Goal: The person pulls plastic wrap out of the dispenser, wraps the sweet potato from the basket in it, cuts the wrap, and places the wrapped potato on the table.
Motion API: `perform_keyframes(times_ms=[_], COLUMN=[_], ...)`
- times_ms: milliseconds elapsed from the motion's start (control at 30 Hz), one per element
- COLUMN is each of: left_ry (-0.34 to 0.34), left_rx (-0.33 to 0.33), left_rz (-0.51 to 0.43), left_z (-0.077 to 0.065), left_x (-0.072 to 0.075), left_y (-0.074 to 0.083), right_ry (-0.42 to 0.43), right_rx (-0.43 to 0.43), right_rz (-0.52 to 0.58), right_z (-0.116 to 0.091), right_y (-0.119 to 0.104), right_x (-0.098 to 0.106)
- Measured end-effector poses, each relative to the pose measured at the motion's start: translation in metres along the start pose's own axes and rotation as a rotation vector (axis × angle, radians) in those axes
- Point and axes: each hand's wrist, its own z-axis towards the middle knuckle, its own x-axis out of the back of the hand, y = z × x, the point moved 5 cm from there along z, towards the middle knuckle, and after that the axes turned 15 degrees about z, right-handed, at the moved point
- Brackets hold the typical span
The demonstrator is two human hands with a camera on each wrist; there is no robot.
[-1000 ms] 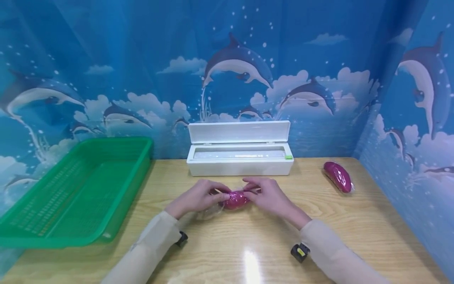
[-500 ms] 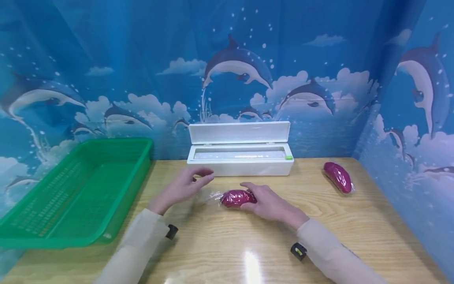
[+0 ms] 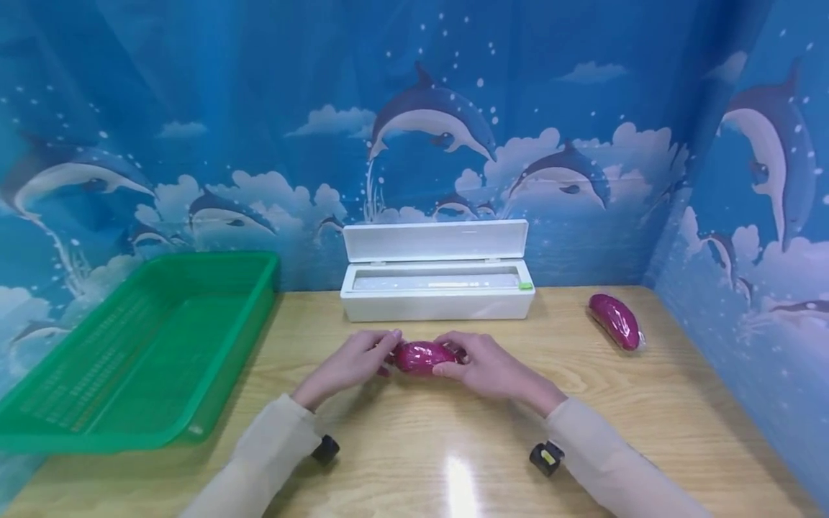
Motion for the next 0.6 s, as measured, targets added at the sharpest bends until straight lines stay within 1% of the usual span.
perform_keyframes(times_ms=[200,267,367,400,467,500,567,600], left_ry=[-0.033,-0.040,-0.060,-0.065,-0.068,-0.067,-0.056,-0.044], left_rx=[0.149,0.170,0.187,0.190,0.206,0.213,0.216,0.208], left_rz=[-0.308,-0.422,-0.590,-0.631,-0.675,-0.681,-0.643,-0.594], left_z=[0.004,0.006,0.009,0.009,0.011,0.011,0.012,0.012], left_x=[-0.007,-0.009,-0.011,-0.012,-0.014,-0.015,-0.016,-0.015], left_y=[-0.004,-0.004,-0.003,-0.002,-0.002,-0.002,-0.002,-0.002], right_ry=[0.057,0.067,0.084,0.088,0.091,0.091,0.084,0.080], right_rx=[-0.057,-0.073,-0.091,-0.096,-0.099,-0.097,-0.080,-0.068], right_rz=[0.210,0.251,0.270,0.274,0.270,0.256,0.218,0.189], right_z=[0.000,0.000,0.001,0.001,0.002,0.002,0.003,0.004], right_y=[0.000,-0.001,-0.001,-0.001,0.000,0.001,0.003,0.003], right_x=[0.004,0.004,0.005,0.005,0.006,0.006,0.005,0.004])
